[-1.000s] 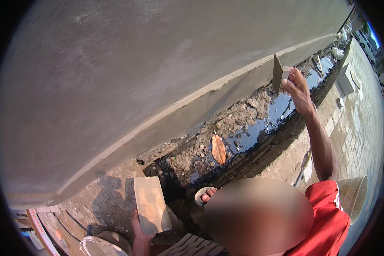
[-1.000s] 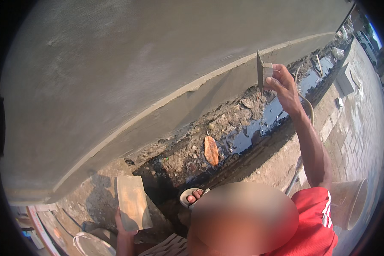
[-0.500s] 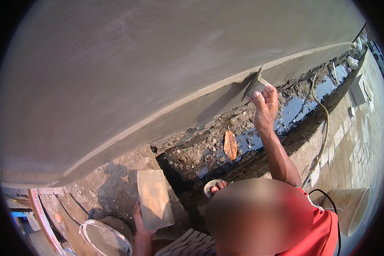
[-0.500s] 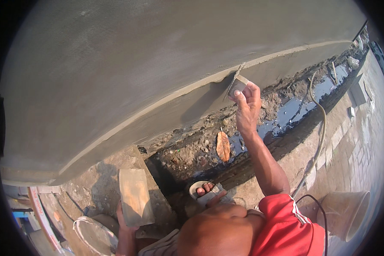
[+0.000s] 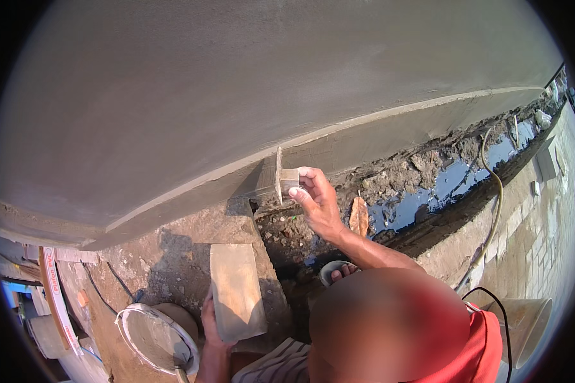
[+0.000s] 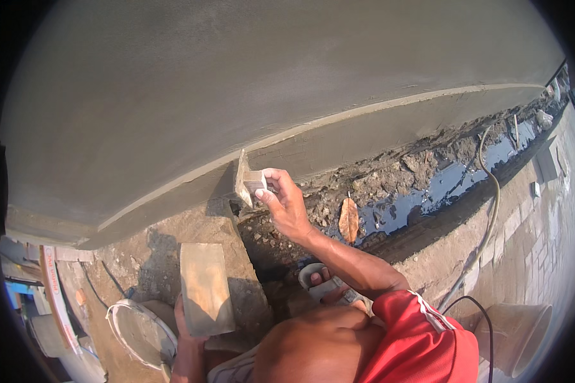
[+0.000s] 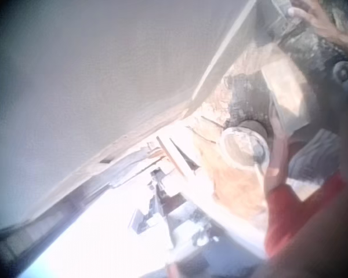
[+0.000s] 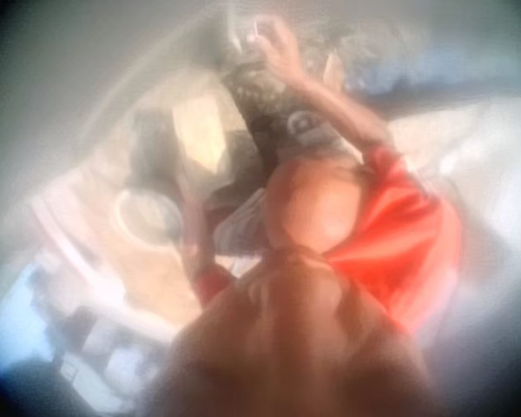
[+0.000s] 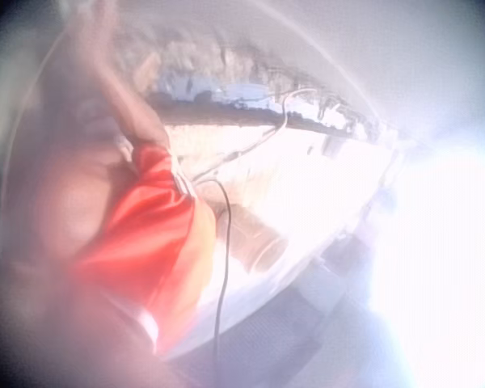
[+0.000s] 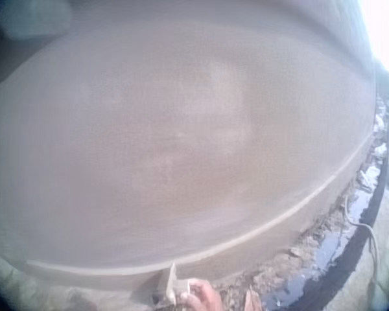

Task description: The person uses a trowel and a wooden float to apply and smooth cement plaster on a vertical wall. They repeatedly scoop plaster from a bucket and spread it along the wall's edge, refining the surface with the float.

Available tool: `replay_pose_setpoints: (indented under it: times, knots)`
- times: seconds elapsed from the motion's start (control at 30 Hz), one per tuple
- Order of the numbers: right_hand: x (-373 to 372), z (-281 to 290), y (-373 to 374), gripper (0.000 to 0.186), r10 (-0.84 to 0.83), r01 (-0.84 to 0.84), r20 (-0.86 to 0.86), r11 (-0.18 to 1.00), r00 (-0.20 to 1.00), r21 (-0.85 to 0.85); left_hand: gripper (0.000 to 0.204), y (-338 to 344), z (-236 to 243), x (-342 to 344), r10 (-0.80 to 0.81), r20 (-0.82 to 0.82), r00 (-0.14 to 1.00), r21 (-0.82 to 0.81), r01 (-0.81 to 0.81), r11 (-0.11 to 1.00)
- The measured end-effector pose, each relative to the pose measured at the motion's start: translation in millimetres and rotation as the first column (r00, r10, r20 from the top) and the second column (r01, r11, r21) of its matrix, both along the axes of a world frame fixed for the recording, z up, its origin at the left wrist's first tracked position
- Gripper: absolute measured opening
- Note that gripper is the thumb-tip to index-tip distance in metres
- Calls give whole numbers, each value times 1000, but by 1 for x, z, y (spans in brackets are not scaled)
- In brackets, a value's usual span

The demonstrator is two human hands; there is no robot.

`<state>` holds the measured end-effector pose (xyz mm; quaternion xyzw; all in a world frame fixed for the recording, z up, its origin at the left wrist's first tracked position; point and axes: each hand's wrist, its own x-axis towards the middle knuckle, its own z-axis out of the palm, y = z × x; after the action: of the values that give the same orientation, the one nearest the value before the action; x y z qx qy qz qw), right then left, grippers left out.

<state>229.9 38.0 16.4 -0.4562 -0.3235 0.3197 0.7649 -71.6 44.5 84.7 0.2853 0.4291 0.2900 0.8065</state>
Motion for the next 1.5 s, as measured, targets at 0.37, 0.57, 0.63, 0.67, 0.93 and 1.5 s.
replay_pose_setpoints:
  times: [0.37,0.57,0.63,0.67,0.93,1.5]
  knots:
    - [-17,22,-7,40,124,-83,-305,986,944,143,52,-12,31,-31,100,73,992,24,-102,995]
    - [-19,27,27,36,-346,219,731,938,588,268,57,-18,39,-35,114,45,992,13,-115,993]
    - [-17,30,38,38,-387,230,845,919,369,320,60,-20,44,-35,122,40,992,-24,-122,992]
    - [-16,31,42,39,-388,223,862,918,327,328,60,-22,46,-35,119,41,992,-20,-118,993]
    - [-8,12,48,37,-181,173,977,972,112,160,58,-26,52,-36,80,73,994,7,-81,997]
    - [29,125,44,32,280,33,955,958,95,-284,51,-23,51,-32,7,138,990,-12,-5,1000]
